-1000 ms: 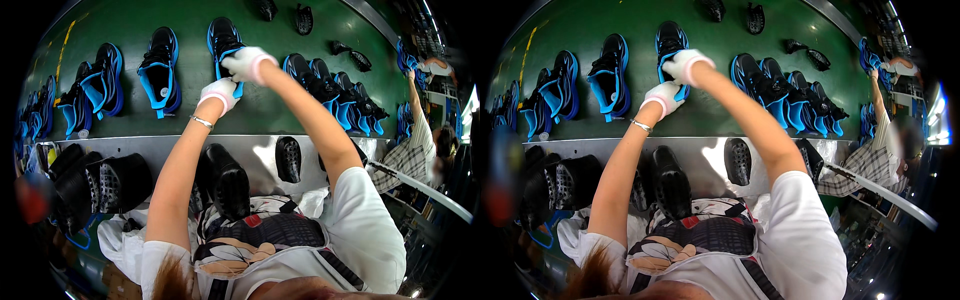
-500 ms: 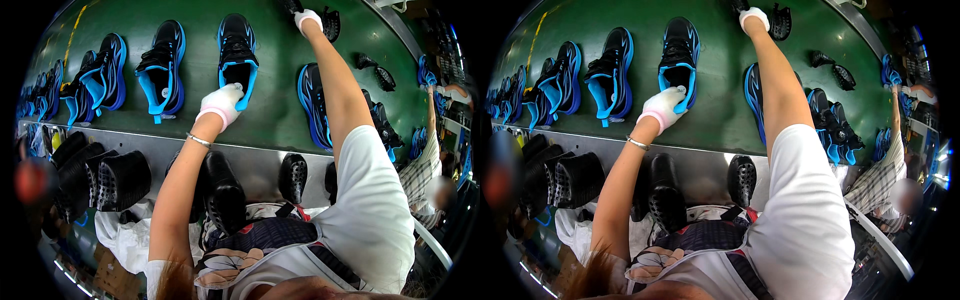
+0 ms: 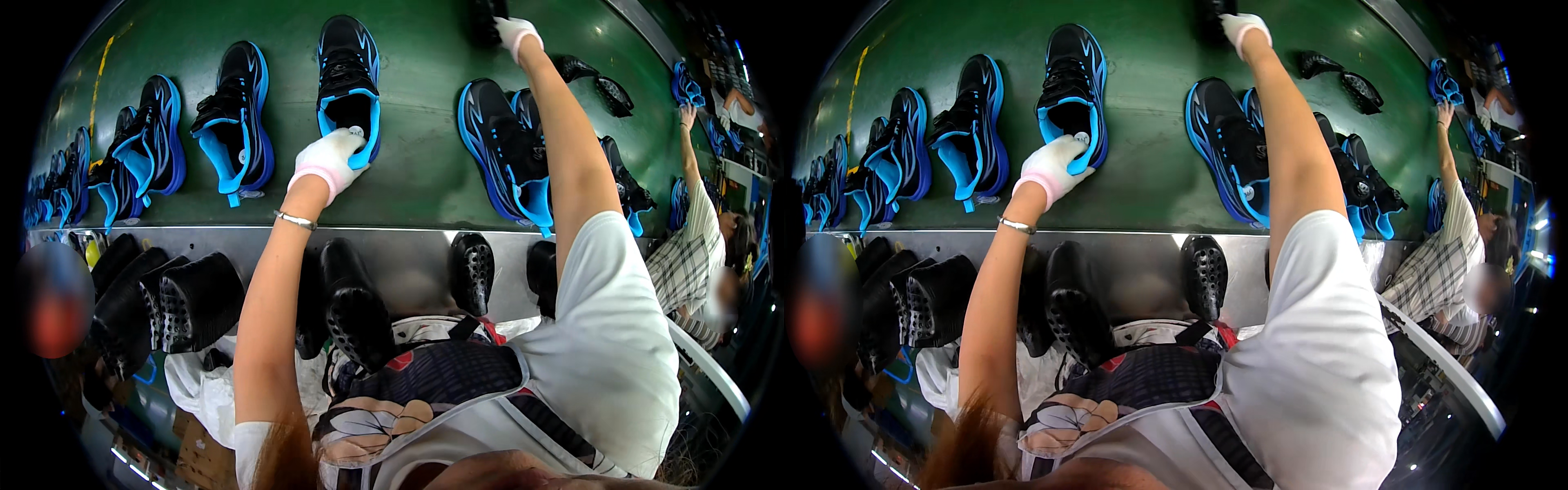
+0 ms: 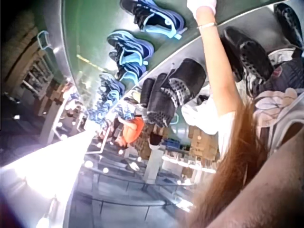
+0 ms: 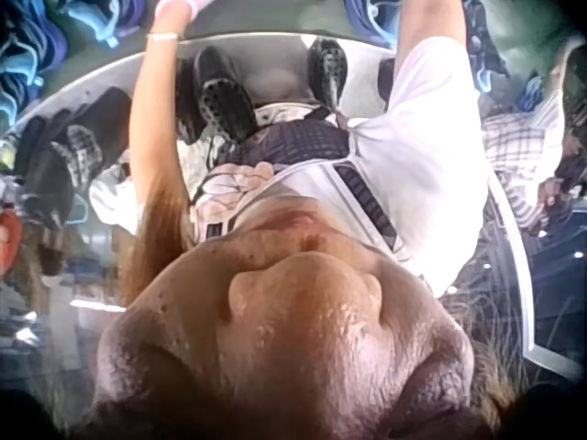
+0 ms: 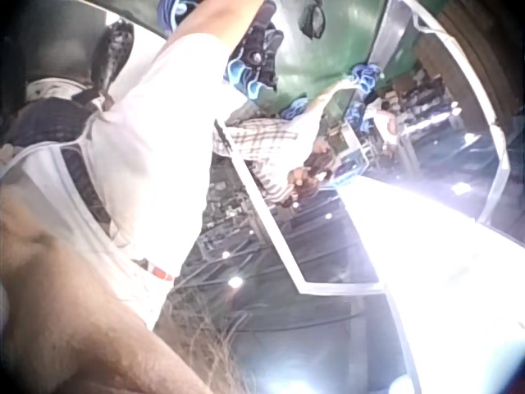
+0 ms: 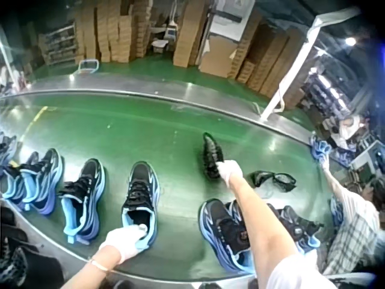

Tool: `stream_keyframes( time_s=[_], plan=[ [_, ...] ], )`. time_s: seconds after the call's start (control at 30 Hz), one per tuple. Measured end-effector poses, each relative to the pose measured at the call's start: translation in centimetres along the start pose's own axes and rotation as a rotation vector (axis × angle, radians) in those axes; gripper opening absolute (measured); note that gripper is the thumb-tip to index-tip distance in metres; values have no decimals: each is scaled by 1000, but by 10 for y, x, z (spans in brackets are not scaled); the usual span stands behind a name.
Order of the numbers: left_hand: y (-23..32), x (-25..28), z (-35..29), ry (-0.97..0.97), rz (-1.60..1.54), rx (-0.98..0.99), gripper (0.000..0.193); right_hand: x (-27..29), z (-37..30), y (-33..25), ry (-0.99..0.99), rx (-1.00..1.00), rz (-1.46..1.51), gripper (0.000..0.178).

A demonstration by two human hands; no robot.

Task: The person reaches into a large bag to retrieve black plastic shoe lasts and places them onto a work table, then takes blue and black shoe uppers from a conveyor belt and stretches them over the lasts.

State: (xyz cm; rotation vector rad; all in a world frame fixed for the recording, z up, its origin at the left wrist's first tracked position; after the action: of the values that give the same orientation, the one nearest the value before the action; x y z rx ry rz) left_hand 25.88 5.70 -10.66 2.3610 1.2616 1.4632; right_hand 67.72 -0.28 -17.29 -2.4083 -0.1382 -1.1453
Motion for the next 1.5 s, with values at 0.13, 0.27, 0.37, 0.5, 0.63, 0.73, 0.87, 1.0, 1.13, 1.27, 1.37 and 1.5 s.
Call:
stream_keyframes(
  time_s=[0.13,0.27,0.37,0.5,0.63,0.73,0.87,1.0,1.13,1.27,1.37,1.5],
  plan=[
    [-1,2,-5,85,32,-79,38,-1,-146,-139,-85,642,-627,32],
    [0,24,-32,210,-146,-69,39,19,-314,-182,-214,575,-35,39],
    [1,46,-78,83,-669,-40,34,9,-388,-159,-326,646,36,36],
    [40,31,-147,-392,-1978,-1,55,1,-471,-133,-346,737,13,28],
    [97,4,-223,-497,-1711,51,73,5,-549,-125,-325,952,67,25],
    [103,-17,-267,-437,-1592,341,56,18,-591,-123,-181,1165,66,22],
    [113,-29,-288,-417,-2211,-291,52,38,-609,-108,-11,1134,29,20],
    [152,-16,-285,-382,-1962,-491,48,51,-609,-74,153,923,70,18],
    [157,-15,-293,-265,-1778,-343,58,44,-601,-39,124,688,130,21],
    [171,-33,-286,-242,-1804,-286,48,22,-613,-44,96,781,156,21],
    [173,-35,-289,-219,-1985,-331,45,19,-615,-41,8,740,253,19],
    [184,-39,-289,-205,-1877,-265,48,20,-608,-37,-81,653,362,18]
  ],
)
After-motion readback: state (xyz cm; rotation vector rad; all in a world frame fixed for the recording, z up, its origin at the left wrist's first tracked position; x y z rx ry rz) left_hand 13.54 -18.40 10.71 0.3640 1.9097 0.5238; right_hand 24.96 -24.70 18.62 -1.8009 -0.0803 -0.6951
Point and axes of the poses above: each hand's wrist, its own z-axis towards the middle knuckle, its own x-axis out of the back of the hand, y = z × x, the point moved 9 cm from there along z, towards the middle knuckle, and after that the axes turned 2 degrees about -z, right-handed, at the moved point
